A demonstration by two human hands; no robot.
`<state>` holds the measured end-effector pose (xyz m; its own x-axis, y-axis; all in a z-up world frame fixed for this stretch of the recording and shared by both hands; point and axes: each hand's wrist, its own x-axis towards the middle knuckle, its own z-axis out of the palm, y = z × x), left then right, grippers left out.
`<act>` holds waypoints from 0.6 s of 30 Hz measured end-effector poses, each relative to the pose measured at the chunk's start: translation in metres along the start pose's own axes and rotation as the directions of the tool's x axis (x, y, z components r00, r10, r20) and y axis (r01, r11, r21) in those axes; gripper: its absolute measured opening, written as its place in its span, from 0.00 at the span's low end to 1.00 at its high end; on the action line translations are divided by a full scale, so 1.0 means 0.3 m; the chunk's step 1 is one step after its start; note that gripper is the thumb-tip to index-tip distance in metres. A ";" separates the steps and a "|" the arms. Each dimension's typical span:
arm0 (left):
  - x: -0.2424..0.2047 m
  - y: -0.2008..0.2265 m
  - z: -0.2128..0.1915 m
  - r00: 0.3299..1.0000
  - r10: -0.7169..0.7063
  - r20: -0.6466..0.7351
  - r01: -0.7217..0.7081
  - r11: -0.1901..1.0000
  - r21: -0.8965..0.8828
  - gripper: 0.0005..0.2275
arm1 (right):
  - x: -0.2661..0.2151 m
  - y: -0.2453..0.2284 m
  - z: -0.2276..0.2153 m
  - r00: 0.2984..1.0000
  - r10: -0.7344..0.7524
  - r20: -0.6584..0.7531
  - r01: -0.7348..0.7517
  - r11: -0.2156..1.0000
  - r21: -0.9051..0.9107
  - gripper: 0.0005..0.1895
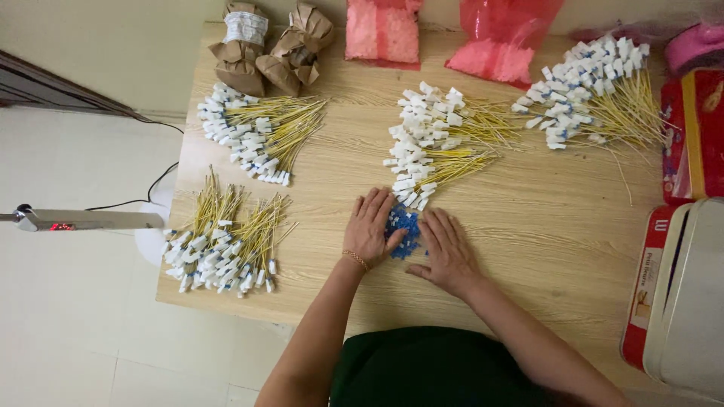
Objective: Assemble small wire components by manually attaching blue plastic pieces to the stems.
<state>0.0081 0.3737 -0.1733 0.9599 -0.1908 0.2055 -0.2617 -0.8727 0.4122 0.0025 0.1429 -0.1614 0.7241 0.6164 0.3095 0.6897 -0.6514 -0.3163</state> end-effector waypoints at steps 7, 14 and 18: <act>-0.031 0.040 -0.014 0.998 -0.008 -0.070 0.001 0.995 -0.096 0.34 | 0.084 0.050 0.013 0.999 0.040 -0.023 -0.039 0.999 0.032 0.49; -0.068 0.086 -0.023 0.986 -0.093 -0.135 0.073 0.986 -0.148 0.32 | 0.193 0.130 0.029 1.000 -0.004 -0.019 0.003 0.998 -0.069 0.39; -0.075 0.095 -0.024 0.985 -0.134 -0.113 0.117 0.982 -0.148 0.33 | 0.230 0.143 0.048 0.996 0.053 0.078 -0.048 0.996 -0.072 0.28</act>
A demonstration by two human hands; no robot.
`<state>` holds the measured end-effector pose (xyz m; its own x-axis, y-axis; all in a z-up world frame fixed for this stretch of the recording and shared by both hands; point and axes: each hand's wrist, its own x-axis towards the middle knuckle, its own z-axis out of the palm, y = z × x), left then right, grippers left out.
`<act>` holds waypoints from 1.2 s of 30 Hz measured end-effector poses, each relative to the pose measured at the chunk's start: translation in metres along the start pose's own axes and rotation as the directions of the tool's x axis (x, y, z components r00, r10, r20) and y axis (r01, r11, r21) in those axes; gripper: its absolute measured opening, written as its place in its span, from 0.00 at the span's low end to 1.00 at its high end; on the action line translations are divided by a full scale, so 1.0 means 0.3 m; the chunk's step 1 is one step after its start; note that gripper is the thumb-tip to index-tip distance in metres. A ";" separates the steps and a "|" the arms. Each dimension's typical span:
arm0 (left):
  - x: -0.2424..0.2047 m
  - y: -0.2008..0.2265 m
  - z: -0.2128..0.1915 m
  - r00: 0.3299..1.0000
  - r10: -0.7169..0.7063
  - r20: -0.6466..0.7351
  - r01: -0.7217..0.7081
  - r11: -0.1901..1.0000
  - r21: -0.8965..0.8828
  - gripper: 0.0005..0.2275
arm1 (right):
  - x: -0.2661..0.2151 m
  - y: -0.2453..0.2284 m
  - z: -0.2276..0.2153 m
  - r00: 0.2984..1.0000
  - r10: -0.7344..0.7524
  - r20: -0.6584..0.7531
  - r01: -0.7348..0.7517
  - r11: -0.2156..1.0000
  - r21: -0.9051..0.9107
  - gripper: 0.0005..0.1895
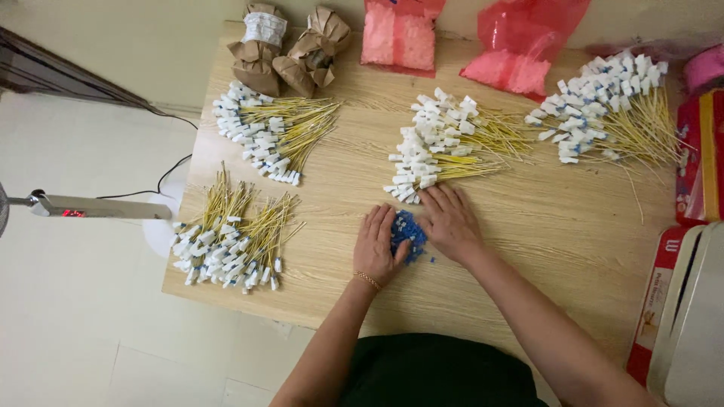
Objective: Assemble small wire components by manually attaching blue plastic pieces to the stems.
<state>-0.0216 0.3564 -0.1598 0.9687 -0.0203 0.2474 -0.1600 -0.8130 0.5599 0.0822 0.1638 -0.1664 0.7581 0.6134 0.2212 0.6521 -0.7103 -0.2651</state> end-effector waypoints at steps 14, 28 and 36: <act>0.039 0.029 -0.020 0.998 0.011 0.066 -0.013 0.999 0.038 0.36 | 0.057 0.147 0.009 0.989 0.054 0.134 -0.110 0.882 0.459 0.29; 0.098 0.271 0.286 0.983 0.186 -0.013 -0.186 0.981 -0.051 0.39 | -0.376 0.044 -0.178 0.930 0.367 0.015 -0.329 0.815 0.477 0.24; 0.190 0.432 0.181 0.993 0.119 0.009 -0.109 0.939 -0.325 0.23 | -0.570 -0.007 -0.244 0.868 0.491 -0.076 -0.441 0.832 0.337 0.27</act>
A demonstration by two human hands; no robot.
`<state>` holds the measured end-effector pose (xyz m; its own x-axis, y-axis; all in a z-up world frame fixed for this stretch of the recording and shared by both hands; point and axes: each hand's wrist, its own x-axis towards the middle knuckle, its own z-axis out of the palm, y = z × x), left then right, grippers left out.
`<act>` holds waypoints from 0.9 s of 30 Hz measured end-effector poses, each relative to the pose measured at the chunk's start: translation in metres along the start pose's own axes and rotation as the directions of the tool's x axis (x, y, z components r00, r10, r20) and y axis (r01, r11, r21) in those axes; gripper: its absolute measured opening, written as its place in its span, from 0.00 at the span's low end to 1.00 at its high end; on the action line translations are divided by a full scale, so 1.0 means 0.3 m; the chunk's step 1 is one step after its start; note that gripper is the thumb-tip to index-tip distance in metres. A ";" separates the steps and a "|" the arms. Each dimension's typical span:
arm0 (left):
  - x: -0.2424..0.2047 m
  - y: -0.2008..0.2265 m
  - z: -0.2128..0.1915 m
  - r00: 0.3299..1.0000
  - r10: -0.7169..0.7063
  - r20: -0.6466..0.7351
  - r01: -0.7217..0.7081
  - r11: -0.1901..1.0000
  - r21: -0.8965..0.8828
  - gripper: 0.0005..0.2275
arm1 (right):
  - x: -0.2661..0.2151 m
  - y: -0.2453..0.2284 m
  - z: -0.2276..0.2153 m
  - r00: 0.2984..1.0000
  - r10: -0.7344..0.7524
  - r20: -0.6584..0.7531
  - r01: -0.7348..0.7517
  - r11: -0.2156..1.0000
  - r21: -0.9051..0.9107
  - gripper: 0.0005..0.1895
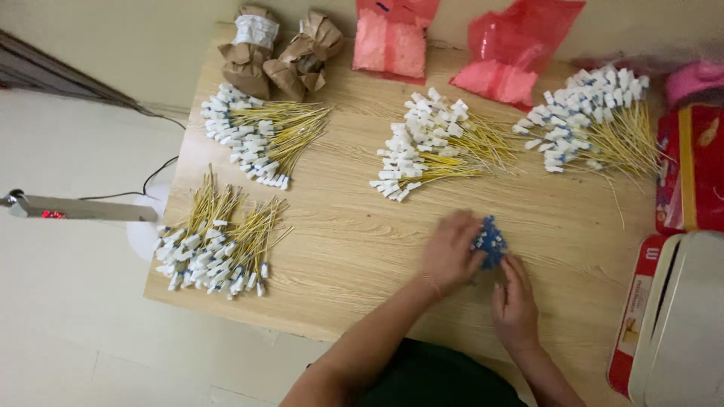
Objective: Assemble small wire components by manually attaching blue plastic pieces to the stems.
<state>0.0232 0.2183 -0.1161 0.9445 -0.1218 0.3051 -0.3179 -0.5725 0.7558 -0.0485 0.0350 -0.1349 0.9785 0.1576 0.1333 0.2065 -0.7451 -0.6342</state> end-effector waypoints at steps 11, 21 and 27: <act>-0.244 -0.338 -0.180 0.943 -0.327 -0.066 0.307 0.772 0.557 0.35 | -0.028 -0.088 0.241 0.810 -0.544 0.218 0.583 0.787 -0.201 0.19; -0.087 -0.127 0.018 0.980 0.085 0.179 -0.128 0.961 0.243 0.35 | 0.151 0.060 0.120 0.887 -0.449 0.110 0.446 0.769 -0.458 0.29; -0.090 -0.116 0.152 0.939 0.093 0.331 -0.159 0.971 0.177 0.39 | 0.140 0.130 0.065 0.947 -0.314 0.072 0.316 0.862 -0.397 0.25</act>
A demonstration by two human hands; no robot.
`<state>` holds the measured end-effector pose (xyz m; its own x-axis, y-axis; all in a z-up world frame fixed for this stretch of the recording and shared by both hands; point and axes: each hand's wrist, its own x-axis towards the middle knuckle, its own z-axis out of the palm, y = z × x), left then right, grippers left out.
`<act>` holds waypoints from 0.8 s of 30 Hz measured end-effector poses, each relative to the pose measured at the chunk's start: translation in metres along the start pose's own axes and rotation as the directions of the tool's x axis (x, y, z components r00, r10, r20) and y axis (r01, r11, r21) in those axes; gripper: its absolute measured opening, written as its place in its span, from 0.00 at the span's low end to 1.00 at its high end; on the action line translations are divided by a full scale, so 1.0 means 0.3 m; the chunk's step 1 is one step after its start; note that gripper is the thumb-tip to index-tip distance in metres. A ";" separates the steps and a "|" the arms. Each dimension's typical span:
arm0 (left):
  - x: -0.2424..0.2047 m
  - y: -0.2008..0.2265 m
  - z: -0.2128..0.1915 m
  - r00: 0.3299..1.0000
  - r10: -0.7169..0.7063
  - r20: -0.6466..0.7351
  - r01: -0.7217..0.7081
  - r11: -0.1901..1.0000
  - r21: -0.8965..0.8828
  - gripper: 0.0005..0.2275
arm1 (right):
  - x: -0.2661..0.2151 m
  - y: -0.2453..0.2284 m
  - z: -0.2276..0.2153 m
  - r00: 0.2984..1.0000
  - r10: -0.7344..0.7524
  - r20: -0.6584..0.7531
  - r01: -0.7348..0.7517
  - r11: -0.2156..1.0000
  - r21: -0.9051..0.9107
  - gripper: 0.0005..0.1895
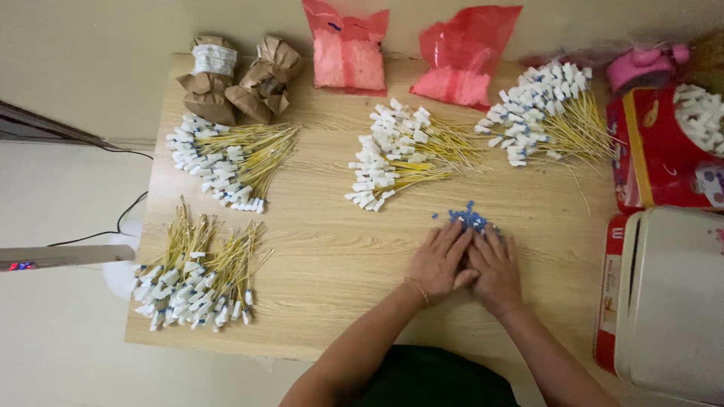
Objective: Assemble small wire components by manually attaching blue plastic pieces to the stems.
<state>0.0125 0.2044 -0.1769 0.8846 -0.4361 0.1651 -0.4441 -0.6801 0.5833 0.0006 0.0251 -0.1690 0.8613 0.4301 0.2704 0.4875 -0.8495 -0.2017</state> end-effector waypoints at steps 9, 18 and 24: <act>-0.024 -0.378 -0.116 0.835 -0.090 -0.543 0.202 0.968 0.150 0.19 | 0.264 -0.082 0.125 0.986 0.048 -0.162 -0.060 0.996 -0.065 0.16; 0.114 -0.372 -0.293 0.875 -0.092 -0.476 0.338 0.820 0.462 0.04 | 0.331 -0.076 0.115 0.983 0.185 -0.016 -0.186 0.980 -0.065 0.08; 0.118 -0.395 -0.264 0.884 -0.266 -0.383 0.424 0.800 0.424 0.08 | 0.340 -0.090 0.031 0.959 0.277 0.058 -0.282 0.919 0.276 0.07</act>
<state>0.1078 0.3162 -0.1773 0.9551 0.0212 0.2956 -0.0400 -0.9791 0.1994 0.0765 0.0949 -0.1446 0.9696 0.1948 0.1484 0.2441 -0.8176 -0.5215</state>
